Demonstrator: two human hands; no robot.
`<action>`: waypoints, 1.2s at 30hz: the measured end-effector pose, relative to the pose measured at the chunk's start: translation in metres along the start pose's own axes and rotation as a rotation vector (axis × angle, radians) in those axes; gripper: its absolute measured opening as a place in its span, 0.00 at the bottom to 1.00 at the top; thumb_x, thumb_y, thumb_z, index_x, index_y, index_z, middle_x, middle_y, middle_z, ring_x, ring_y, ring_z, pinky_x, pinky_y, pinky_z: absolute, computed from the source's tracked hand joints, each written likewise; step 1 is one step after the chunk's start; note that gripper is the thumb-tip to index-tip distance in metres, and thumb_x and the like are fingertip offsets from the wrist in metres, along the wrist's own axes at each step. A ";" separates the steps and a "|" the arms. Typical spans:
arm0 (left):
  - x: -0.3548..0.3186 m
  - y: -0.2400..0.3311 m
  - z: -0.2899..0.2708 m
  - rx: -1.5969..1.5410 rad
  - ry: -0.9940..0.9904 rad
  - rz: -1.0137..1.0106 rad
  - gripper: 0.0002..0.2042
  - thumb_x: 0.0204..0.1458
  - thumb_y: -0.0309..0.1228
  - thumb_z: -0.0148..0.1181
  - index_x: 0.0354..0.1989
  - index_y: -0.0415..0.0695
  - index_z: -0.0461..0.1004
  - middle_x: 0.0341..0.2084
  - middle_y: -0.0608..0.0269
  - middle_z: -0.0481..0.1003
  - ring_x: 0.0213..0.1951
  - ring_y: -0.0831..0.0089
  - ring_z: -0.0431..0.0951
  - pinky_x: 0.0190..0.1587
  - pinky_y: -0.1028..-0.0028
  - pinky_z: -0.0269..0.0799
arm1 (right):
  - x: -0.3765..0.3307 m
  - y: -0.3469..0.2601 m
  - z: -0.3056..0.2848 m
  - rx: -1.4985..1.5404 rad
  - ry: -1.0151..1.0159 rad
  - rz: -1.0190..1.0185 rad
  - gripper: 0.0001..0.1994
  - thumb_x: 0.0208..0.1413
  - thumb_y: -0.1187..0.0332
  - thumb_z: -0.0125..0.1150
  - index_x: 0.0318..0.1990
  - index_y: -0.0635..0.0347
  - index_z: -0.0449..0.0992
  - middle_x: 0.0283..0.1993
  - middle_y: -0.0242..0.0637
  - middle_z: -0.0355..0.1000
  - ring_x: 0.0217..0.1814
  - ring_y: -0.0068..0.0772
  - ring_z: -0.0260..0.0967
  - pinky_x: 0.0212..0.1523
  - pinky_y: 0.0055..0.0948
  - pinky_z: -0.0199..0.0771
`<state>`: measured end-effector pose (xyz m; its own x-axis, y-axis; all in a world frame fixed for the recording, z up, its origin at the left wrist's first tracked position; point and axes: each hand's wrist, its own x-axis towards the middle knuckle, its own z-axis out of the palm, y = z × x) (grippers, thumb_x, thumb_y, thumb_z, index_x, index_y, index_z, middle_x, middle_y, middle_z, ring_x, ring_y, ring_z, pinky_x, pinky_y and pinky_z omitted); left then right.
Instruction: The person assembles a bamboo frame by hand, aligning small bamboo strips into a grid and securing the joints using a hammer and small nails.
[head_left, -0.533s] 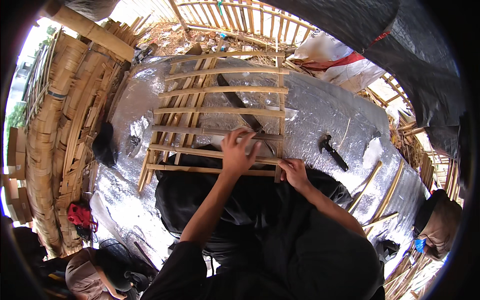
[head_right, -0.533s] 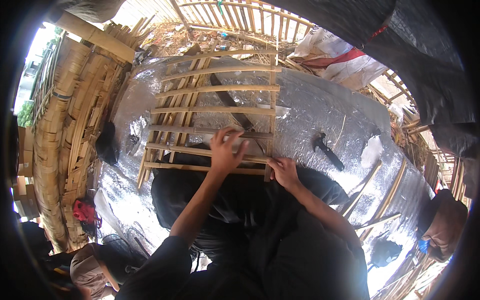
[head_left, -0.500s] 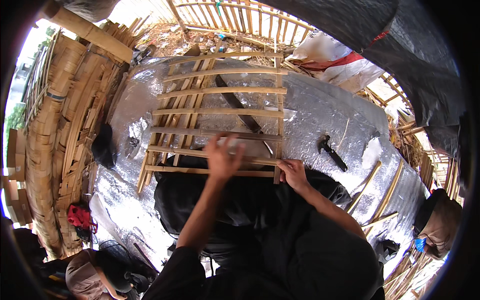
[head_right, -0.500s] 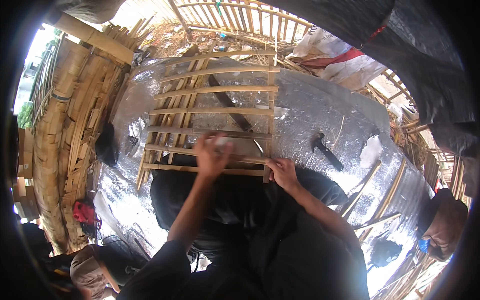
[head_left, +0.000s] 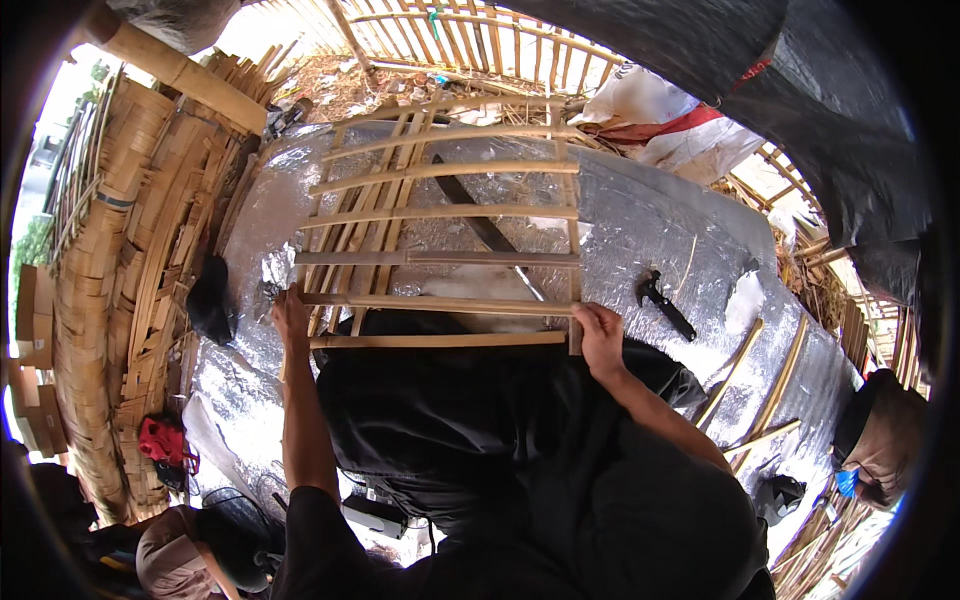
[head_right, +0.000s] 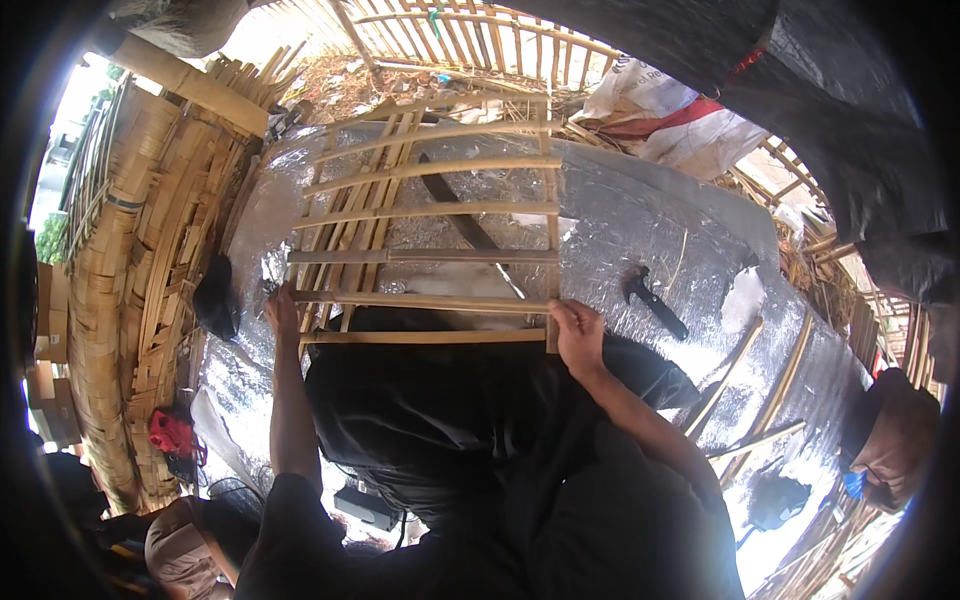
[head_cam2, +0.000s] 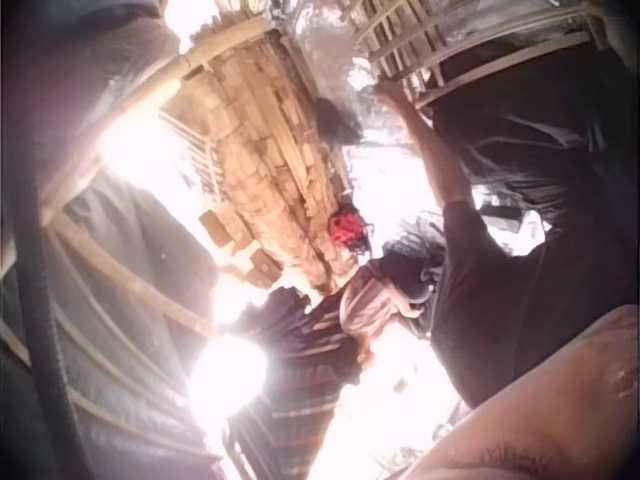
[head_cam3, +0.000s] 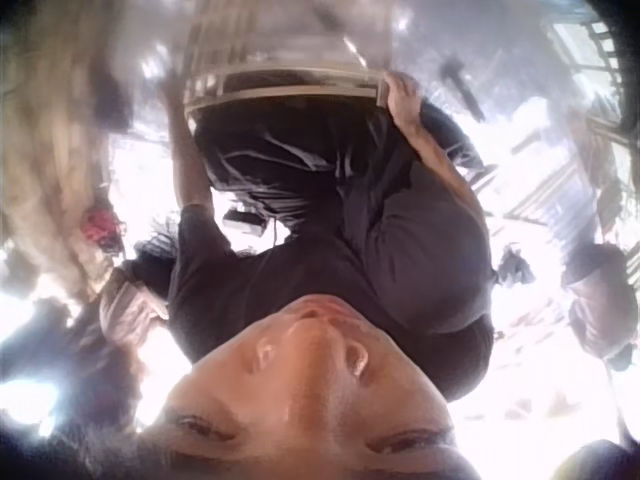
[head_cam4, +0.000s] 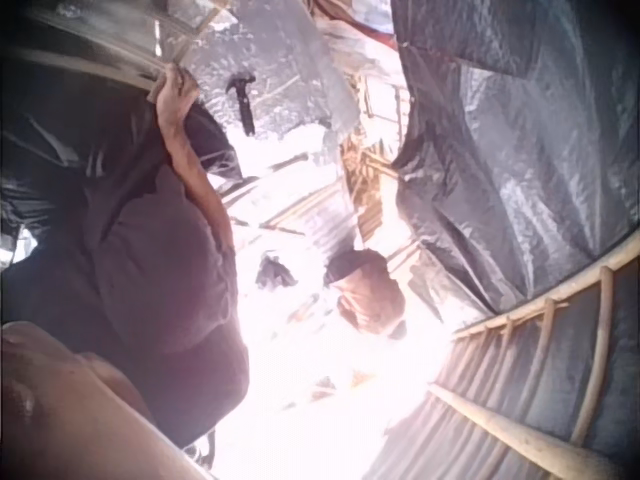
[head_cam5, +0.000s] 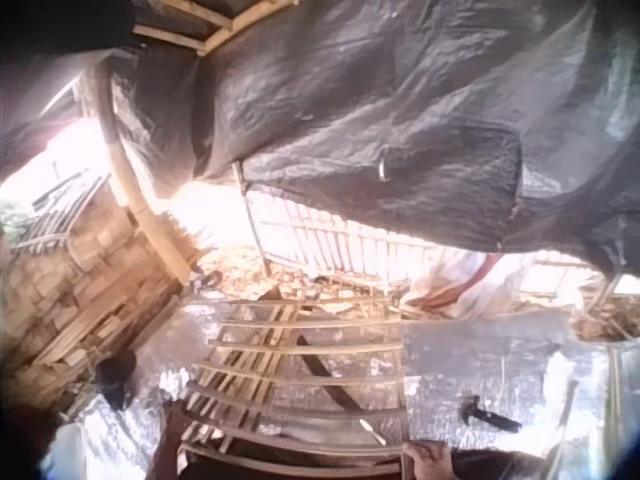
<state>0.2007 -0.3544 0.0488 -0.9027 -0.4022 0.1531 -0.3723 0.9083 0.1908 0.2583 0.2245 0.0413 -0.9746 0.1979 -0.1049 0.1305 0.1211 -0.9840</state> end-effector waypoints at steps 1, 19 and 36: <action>-0.004 0.001 0.001 0.026 0.069 0.072 0.12 0.62 0.33 0.52 0.49 0.49 0.79 0.37 0.47 0.80 0.44 0.49 0.80 0.46 0.53 0.75 | 0.006 -0.004 -0.002 -0.024 0.019 -0.013 0.13 0.62 0.66 0.60 0.34 0.70 0.79 0.19 0.32 0.68 0.24 0.19 0.59 0.26 0.27 0.61; -0.042 0.189 -0.037 -1.252 0.098 -0.336 0.14 0.65 0.42 0.53 0.30 0.48 0.70 0.17 0.75 0.59 0.18 0.84 0.56 0.20 0.79 0.53 | 0.094 -0.027 -0.074 0.072 0.204 -0.083 0.17 0.70 0.55 0.50 0.40 0.61 0.73 0.27 0.27 0.59 0.30 0.22 0.53 0.32 0.27 0.55; -0.045 0.176 -0.002 -0.996 0.204 -0.257 0.23 0.68 0.49 0.51 0.28 0.40 0.67 0.22 0.70 0.62 0.27 0.79 0.59 0.29 0.71 0.58 | 0.063 -0.005 -0.076 0.140 0.179 -0.036 0.12 0.71 0.60 0.46 0.39 0.57 0.69 0.27 0.26 0.55 0.29 0.21 0.50 0.32 0.25 0.52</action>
<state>0.1763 -0.1767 0.0773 -0.7336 -0.6655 0.1376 -0.1182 0.3243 0.9385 0.2102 0.3099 0.0503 -0.9288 0.3665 -0.0544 0.0576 -0.0021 -0.9983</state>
